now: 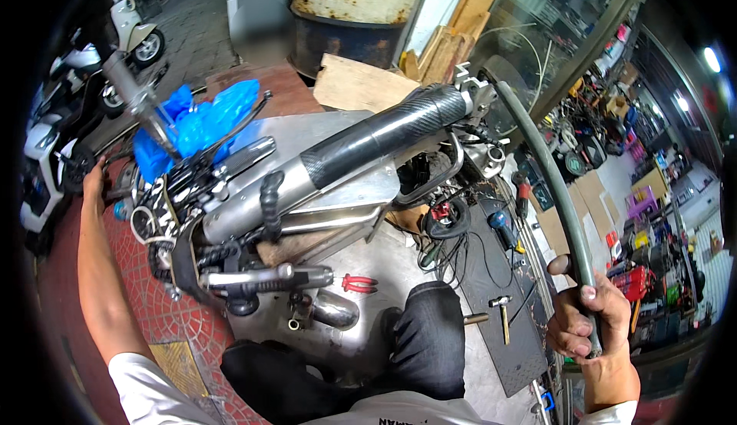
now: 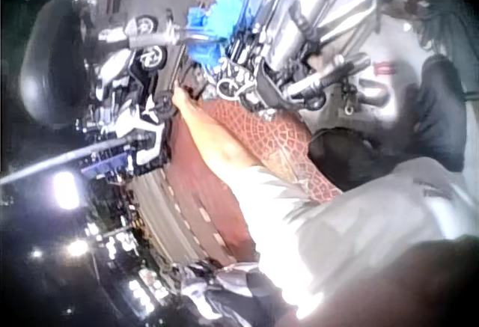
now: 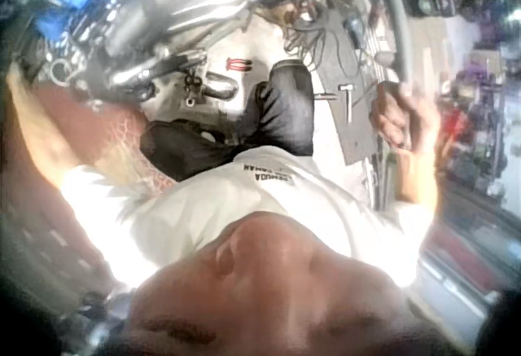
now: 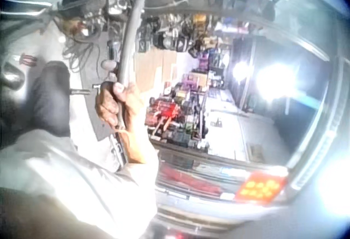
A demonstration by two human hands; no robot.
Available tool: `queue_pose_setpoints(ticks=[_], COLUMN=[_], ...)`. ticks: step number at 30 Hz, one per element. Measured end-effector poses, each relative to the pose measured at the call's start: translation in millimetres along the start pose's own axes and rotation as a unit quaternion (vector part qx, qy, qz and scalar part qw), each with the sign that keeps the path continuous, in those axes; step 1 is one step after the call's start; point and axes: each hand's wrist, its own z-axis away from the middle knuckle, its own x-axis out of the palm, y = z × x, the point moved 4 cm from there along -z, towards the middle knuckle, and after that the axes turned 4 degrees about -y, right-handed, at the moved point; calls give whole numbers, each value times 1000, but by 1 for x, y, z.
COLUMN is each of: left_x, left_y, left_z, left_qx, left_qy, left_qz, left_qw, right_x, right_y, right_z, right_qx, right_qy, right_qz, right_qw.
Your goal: The person assembles the front end of a motorcycle, including the handlebars, front forks, and front wheel. They use a hammer to tap components into place and adjust the handlebar position.
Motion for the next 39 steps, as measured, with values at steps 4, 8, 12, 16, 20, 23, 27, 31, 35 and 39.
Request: queue_pose_setpoints(ticks=[4, 8, 12, 16, 20, 23, 27, 31, 35, 39], left_x=[12, 17, -21, 12, 7, 2, -1, -4, 10, -11], left_y=[1, -8, -32, -27, -30, -41, -35, -53, -35, -56], left_z=[-18, -19, -65, -48, -54, -56, -63, -73, -68, -78], left_qx=[-13, -88, -20, 2, 42, 28, 38, 24, 65, 80], left_qy=[-55, -94, -14, -47, -4, -17, -8, -14, -7, 7], left_qz=[-75, -101, -112, -143, -143, -158, -181, -162, -226, -290], left_qw=[996, 987, 993, 989, 989, 987, 983, 986, 972, 954], right_x=[14, 24, 22, 37, 36, 40, 39, 34, 18, 28], right_y=[-1, 2, 8, 11, 14, 18, 21, 18, 8, 3], right_z=[1, 4, -5, -2, -4, -5, -1, -2, 0, -1], right_qx=[13, 6, 7, -23, -30, -33, -43, -46, -206, -462], right_qy=[64, 94, 88, 126, 117, 115, 123, 107, 203, 7], right_qz=[41, 3, -6, 8, -2, 4, -6, 13, 211, 269], right_qw=[997, 996, 996, 992, 993, 993, 991, 993, 934, 845])
